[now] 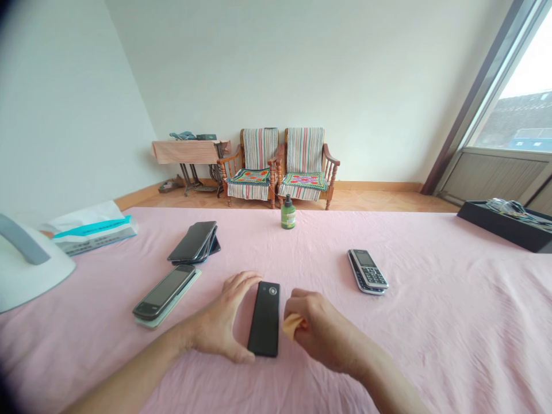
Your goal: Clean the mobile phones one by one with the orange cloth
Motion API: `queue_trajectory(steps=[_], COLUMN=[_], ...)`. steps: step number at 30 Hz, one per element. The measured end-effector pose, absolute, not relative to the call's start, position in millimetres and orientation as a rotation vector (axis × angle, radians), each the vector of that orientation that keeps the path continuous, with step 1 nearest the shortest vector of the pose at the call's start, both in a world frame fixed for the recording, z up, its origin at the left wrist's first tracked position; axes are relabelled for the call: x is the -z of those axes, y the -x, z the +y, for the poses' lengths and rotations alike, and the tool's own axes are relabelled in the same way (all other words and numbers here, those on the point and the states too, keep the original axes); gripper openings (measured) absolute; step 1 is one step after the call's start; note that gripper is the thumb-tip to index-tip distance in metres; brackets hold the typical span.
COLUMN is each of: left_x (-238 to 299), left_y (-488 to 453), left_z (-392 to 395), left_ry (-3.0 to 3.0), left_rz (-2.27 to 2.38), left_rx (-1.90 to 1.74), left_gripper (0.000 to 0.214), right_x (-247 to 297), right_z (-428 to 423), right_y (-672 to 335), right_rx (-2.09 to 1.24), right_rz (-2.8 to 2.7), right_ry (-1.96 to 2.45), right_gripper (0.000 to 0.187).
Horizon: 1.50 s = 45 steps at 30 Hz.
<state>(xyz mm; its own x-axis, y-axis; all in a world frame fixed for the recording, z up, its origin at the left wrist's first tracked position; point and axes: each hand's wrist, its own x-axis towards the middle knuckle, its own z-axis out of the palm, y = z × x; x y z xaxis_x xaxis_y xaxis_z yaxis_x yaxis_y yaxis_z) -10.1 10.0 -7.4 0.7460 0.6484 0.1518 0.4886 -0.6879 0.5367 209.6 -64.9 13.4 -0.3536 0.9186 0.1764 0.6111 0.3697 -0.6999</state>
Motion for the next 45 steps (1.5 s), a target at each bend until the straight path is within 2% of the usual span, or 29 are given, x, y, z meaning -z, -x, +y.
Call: queue_trajectory(steps=[3,9,16,21,26,31,45], left_x=[9.4,13.4,13.9,13.3,9.3,10.4,14.4], left_y=[9.2,7.0,5.8,5.1,4.2,3.2,4.6], left_z=[6.8,3.5,2.0,0.9,-0.4,0.8,3.1], left_ry=[-2.483,-2.462,-2.466,-2.477,-2.460,-2.442,-2.427], left_rz=[0.851,0.825,0.794,0.788,0.809,0.792,0.780], left_rx=[-0.475,-0.527,-0.495,-0.497,-0.498,-0.498,-0.462], left_gripper=[0.114,0.115,0.115,0.115,0.114,0.114,0.112], right_x=[-11.3,-5.3,6.6,3.3,8.9,16.5,14.1], right_z=[-62.5,-64.9,-45.6,-55.0,-46.0,-41.0,-45.0], right_y=[-201.3,-169.0,-168.9,-168.8,-191.9,-198.3,-189.6], right_rx=[-0.605,-0.684,-0.436,-0.540,-0.368,-0.434,-0.416], right_rz=[-1.912,-2.037,-1.943,-1.993,-1.708,-1.626,-1.784], right_ry=[1.322,1.065,1.231,1.194,1.465,1.493,1.374], right_gripper=[0.029,0.040,0.032,0.030,0.021,0.018,0.031])
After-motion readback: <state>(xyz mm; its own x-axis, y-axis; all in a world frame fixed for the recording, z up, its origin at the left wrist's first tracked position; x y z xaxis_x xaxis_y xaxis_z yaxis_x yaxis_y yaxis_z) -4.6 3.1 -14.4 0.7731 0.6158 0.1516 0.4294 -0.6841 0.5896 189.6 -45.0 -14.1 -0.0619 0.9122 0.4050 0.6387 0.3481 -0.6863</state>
